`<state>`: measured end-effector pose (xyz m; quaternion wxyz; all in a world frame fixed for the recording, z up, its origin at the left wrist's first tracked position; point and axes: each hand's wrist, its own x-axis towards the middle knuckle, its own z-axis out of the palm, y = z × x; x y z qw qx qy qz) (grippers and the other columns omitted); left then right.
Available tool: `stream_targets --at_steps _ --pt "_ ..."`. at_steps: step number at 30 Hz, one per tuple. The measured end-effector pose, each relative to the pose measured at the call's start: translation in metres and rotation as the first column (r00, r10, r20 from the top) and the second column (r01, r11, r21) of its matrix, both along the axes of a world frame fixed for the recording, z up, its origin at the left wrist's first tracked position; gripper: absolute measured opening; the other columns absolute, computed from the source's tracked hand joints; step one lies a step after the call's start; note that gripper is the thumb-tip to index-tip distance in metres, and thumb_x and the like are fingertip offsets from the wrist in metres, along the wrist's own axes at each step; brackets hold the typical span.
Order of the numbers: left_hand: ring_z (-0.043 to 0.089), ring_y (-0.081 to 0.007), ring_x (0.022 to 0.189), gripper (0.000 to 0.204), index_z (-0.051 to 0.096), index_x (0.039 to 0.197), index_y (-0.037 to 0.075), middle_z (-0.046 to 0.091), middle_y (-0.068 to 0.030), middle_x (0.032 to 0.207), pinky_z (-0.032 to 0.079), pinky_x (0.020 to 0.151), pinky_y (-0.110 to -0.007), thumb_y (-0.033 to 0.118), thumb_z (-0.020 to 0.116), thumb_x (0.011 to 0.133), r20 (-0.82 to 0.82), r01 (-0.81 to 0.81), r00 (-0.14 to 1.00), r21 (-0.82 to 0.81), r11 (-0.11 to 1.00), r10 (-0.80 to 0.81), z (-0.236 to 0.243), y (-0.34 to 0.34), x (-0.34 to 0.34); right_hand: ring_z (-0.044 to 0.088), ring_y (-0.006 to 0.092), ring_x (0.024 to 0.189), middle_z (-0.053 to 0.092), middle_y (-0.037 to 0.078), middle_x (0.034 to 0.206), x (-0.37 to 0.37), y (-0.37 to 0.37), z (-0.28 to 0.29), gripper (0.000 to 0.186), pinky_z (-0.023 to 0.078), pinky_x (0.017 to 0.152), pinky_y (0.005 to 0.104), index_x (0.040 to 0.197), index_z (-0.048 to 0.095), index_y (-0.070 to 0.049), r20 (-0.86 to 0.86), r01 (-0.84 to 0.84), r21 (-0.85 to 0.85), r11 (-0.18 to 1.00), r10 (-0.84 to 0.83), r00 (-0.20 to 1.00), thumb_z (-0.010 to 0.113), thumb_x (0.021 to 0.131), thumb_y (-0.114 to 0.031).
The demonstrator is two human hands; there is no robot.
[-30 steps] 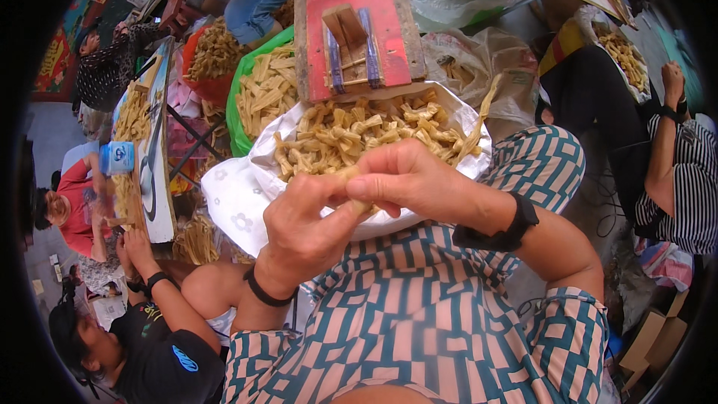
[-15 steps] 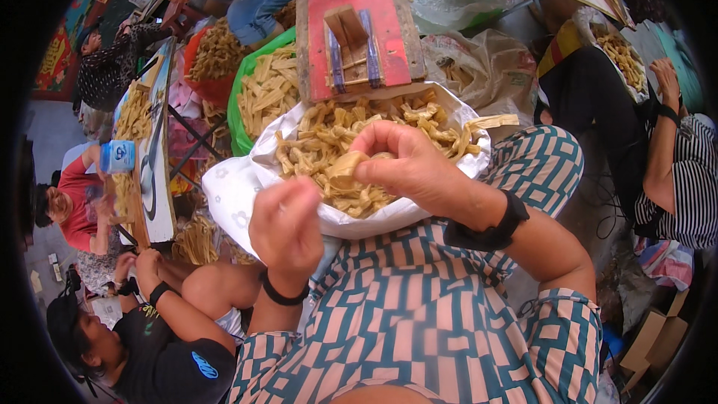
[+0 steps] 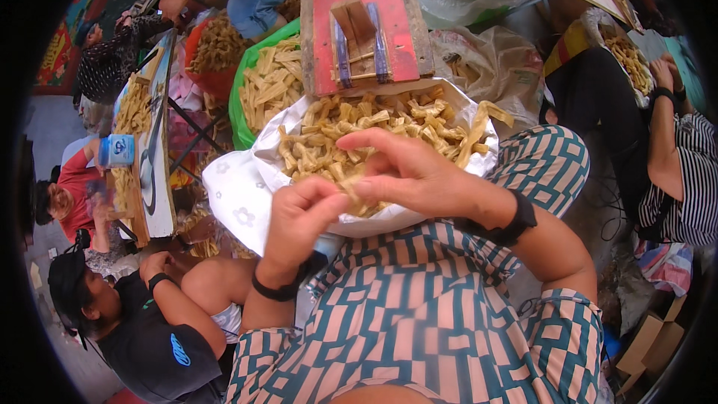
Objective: Manually twist and shape strips of dough into traditional snacks.
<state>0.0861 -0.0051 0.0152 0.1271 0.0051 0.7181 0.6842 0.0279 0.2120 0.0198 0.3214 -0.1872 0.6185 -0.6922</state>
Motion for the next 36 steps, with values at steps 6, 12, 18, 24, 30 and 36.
stream_targets --at_steps 6,12,18,24,30,36 --pt "0.051 -0.0047 0.053 0.008 0.064 0.089 -0.001 0.062 -0.002 0.069 0.045 0.055 -0.02 0.005 0.069 0.092 0.278 -0.341 0.934 0.497 0.798 0.226 -0.012 -0.014 -0.005 0.059 0.0137 0.056 0.058 0.002 0.064 -0.005 0.03 0.001 0.038 0.045 0.054 0.0289 0.133 0.057 -0.001 -0.493 0.058 0.257 0.965 0.079 0.866 0.066 0.097 -0.014" --pt "0.045 -0.0035 0.05 0.011 0.064 0.089 0.0 0.055 0.0011 0.064 0.052 0.06 -0.022 0.008 0.067 0.095 0.329 -0.364 0.919 0.495 0.789 0.217 -0.017 -0.019 -0.005 0.064 0.0233 0.057 0.059 0.009 0.063 -0.002 0.028 -0.011 0.009 0.049 0.051 0.035 0.089 0.061 -0.004 -0.839 0.199 0.354 0.914 0.216 0.5 0.07 0.086 -0.006" --pt "0.056 -0.0065 0.06 0.024 0.072 0.104 -0.002 0.064 -0.0021 0.074 0.048 0.06 -0.021 0.019 0.061 0.101 -0.156 -0.172 0.976 -0.111 0.979 0.153 -0.011 -0.041 -0.024 0.059 0.0154 0.057 0.055 0.002 0.065 -0.015 0.036 -0.01 0.014 0.047 0.048 0.0298 0.092 0.062 -0.004 -0.956 0.361 0.294 0.885 0.272 0.112 0.07 0.082 -0.008" --pt "0.066 -0.0258 0.076 0.026 0.069 0.107 0.001 0.068 -0.0121 0.087 0.051 0.066 -0.035 0.013 0.072 0.084 -0.518 0.145 0.733 -0.514 0.845 -0.441 0.004 0.003 -0.048 0.051 0.0114 0.057 0.047 -0.002 0.065 -0.021 0.027 -0.009 0.021 0.037 0.045 0.0257 0.096 0.062 -0.003 -0.953 0.296 0.239 0.925 0.283 -0.112 0.065 0.078 -0.013" --pt "0.054 -0.0238 0.065 0.014 0.056 0.079 0.01 0.047 -0.0055 0.069 0.044 0.055 -0.038 0.016 0.069 0.077 -0.407 0.141 0.626 -0.779 0.61 -0.665 -0.004 0.003 -0.044 0.051 0.0126 0.056 0.047 0.0 0.063 -0.011 0.05 -0.013 0.014 0.039 0.044 0.0271 0.088 0.059 -0.005 -0.892 0.205 0.452 0.868 0.442 0.095 0.063 0.078 -0.015" --pt "0.059 -0.0279 0.073 0.012 0.066 0.097 0.007 0.06 -0.0089 0.079 0.047 0.061 -0.039 0.017 0.066 0.092 -0.441 0.137 0.751 -0.624 0.769 -0.491 -0.014 -0.003 -0.103 0.058 0.0157 0.06 0.05 0.001 0.066 -0.065 0.046 -0.027 0.007 0.046 0.047 0.0307 0.087 0.059 -0.007 -0.919 0.317 0.386 0.866 0.332 0.211 0.062 0.085 -0.013"
